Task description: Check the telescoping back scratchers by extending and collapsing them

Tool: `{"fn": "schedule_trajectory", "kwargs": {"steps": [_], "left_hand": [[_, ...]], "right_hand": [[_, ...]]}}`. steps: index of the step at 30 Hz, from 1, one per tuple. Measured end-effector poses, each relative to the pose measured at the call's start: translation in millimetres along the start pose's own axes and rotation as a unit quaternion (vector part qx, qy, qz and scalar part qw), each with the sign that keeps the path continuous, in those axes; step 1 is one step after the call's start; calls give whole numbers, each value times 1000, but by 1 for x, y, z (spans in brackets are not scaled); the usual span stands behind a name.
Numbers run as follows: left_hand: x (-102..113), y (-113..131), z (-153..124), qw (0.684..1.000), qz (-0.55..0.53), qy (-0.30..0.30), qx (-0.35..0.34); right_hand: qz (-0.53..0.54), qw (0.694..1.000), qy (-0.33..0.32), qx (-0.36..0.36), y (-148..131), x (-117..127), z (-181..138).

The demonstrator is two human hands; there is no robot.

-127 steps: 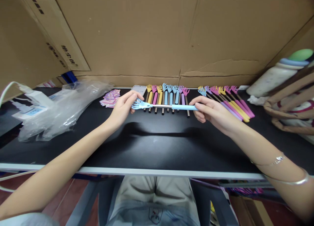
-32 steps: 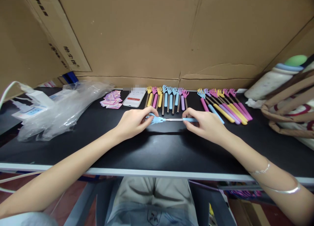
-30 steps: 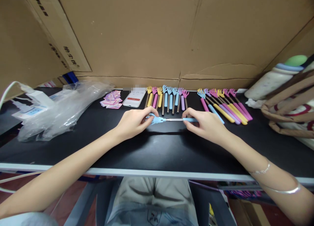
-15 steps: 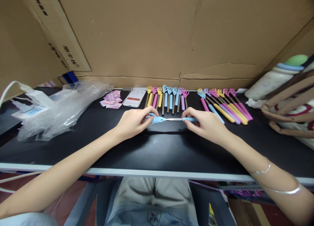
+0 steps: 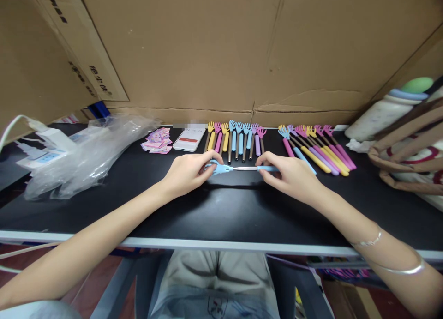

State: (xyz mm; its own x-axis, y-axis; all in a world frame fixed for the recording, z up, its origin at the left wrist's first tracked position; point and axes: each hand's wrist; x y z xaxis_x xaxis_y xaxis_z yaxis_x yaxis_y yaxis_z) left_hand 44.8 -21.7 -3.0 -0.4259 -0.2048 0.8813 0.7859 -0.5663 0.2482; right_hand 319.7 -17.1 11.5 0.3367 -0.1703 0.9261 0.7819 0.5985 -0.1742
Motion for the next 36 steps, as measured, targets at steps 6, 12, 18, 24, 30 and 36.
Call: {"fn": "schedule_trajectory", "kwargs": {"steps": [6, 12, 18, 24, 30, 36], "left_hand": [[-1, -2, -1, 1000, 18, 11, 4], [0, -3, 0, 995, 35, 90, -33], [-1, -3, 2, 983, 97, 120, -99], [-2, 2, 0, 970, 152, 117, -149], [-5, 0, 0, 971, 163, 81, -158], [-4, 0, 0, 976, 143, 76, -149]], "right_hand": [[4, 1000, 4, 5, -1, 0, 0], [7, 999, 23, 22, -1, -1, 0], [1, 1000, 12, 22, -1, -2, -1], [19, 1000, -1, 24, -4, -2, -1], [26, 999, -26, 23, -7, -1, -1], [30, 999, -38, 17, -8, 1, 0]]}}
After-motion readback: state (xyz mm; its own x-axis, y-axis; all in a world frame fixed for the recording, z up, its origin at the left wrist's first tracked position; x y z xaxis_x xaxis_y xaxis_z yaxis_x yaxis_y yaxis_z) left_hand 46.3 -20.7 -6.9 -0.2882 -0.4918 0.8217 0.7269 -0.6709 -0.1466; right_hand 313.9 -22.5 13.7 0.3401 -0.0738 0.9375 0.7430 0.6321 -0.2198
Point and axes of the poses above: each hand's wrist, its own z-axis towards the middle knuckle, its own x-axis out of the back of the hand, y = z × x, and after that the axes turned 2 degrees about z, right-handed
